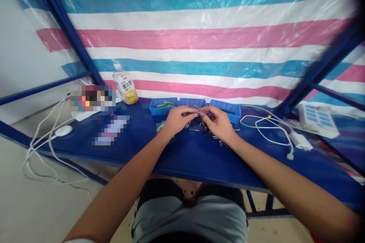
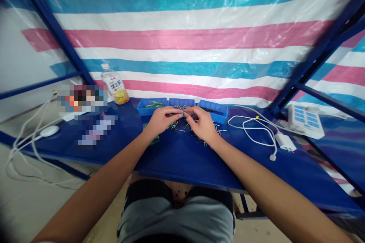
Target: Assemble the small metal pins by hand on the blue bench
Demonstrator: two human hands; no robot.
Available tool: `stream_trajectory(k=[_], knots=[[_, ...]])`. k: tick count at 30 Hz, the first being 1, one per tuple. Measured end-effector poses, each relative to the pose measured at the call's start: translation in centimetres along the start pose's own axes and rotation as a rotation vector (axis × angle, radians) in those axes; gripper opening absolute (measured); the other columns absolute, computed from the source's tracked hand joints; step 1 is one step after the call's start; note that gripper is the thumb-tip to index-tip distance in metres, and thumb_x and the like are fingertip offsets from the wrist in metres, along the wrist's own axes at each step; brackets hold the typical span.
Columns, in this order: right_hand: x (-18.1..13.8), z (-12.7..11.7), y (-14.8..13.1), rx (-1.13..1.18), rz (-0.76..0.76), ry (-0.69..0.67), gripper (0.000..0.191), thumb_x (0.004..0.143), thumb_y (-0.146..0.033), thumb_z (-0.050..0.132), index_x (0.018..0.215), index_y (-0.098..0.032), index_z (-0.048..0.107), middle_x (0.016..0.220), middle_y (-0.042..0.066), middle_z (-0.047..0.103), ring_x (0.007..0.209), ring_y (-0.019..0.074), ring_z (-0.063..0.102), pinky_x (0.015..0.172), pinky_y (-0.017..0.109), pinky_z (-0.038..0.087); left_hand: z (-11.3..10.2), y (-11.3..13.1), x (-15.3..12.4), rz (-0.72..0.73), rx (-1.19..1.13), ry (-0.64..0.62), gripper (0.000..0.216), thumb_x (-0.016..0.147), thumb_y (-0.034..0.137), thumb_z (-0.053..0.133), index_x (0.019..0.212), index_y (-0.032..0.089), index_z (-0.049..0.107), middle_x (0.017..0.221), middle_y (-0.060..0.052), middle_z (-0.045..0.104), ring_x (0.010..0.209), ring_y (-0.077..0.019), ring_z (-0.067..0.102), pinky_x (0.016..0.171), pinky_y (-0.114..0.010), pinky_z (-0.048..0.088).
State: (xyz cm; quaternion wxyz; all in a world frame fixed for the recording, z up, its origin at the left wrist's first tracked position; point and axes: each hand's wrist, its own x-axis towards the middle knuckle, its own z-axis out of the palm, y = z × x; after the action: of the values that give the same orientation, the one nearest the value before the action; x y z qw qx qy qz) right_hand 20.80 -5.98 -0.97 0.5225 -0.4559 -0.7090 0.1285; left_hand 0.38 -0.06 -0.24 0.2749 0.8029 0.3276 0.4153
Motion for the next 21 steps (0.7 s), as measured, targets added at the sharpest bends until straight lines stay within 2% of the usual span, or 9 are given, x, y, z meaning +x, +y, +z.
stream_trajectory(k=[5, 9, 12, 14, 18, 21], knots=[[0.05, -0.16, 0.06, -0.039, -0.022, 0.023, 0.022, 0.1, -0.041, 0.062, 0.106, -0.024, 0.075, 0.103, 0.007, 0.077, 0.09, 0.0224, 0.073, 0.075, 0.035, 0.059, 0.07, 0.01, -0.03, -0.067, -0.069, 0.002, 0.036, 0.087, 0.042, 0.079, 0.119, 0.025, 0.079, 0.099, -0.005, 0.083, 0.072, -0.0163, 0.068, 0.073, -0.033, 0.055], [0.0, -0.01, 0.25, -0.065, 0.013, -0.009, 0.027, 0.101, -0.046, 0.06, 0.1, -0.024, 0.075, 0.097, 0.006, 0.077, 0.083, 0.0225, 0.071, 0.069, 0.034, 0.056, 0.12, -0.01, 0.17, -0.081, -0.24, 0.033, 0.046, 0.087, 0.04, 0.079, 0.127, 0.021, 0.071, 0.104, -0.008, 0.082, 0.091, -0.02, 0.074, 0.082, -0.033, 0.058], [-0.02, 0.03, 0.07, -0.085, -0.001, -0.073, 0.032, 0.103, -0.049, 0.057, 0.098, -0.024, 0.075, 0.092, 0.006, 0.076, 0.081, 0.0229, 0.069, 0.072, 0.035, 0.054, 0.11, 0.06, 0.27, -0.094, -0.325, 0.045, 0.054, 0.087, 0.04, 0.08, 0.135, 0.018, 0.065, 0.106, -0.01, 0.081, 0.1, -0.022, 0.076, 0.088, -0.034, 0.059], [-0.02, 0.01, -0.14, -0.086, -0.019, -0.092, 0.033, 0.105, -0.049, 0.054, 0.098, -0.024, 0.074, 0.091, 0.006, 0.075, 0.082, 0.023, 0.069, 0.076, 0.036, 0.053, 0.11, 0.15, 0.27, -0.098, -0.333, 0.023, 0.047, 0.088, 0.041, 0.078, 0.128, 0.018, 0.07, 0.109, -0.011, 0.081, 0.103, -0.0229, 0.076, 0.091, -0.035, 0.059], [-0.01, -0.01, -0.22, -0.074, -0.04, -0.135, 0.031, 0.106, -0.046, 0.053, 0.097, -0.024, 0.073, 0.092, 0.005, 0.075, 0.083, 0.0228, 0.069, 0.079, 0.036, 0.051, 0.26, 0.2, 0.21, -0.093, -0.331, -0.018, 0.029, 0.09, 0.044, 0.076, 0.103, 0.017, 0.079, 0.115, -0.01, 0.08, 0.111, -0.0248, 0.074, 0.102, -0.04, 0.057], [-0.01, 0.03, -0.01, -0.087, -0.049, -0.152, 0.028, 0.104, -0.044, 0.055, 0.098, -0.024, 0.074, 0.091, 0.005, 0.076, 0.083, 0.0233, 0.07, 0.08, 0.036, 0.052, 0.47, 0.17, 0.18, -0.106, -0.385, -0.002, 0.028, 0.092, 0.042, 0.074, 0.104, 0.017, 0.077, 0.111, -0.01, 0.08, 0.107, -0.0235, 0.075, 0.102, -0.041, 0.058]])
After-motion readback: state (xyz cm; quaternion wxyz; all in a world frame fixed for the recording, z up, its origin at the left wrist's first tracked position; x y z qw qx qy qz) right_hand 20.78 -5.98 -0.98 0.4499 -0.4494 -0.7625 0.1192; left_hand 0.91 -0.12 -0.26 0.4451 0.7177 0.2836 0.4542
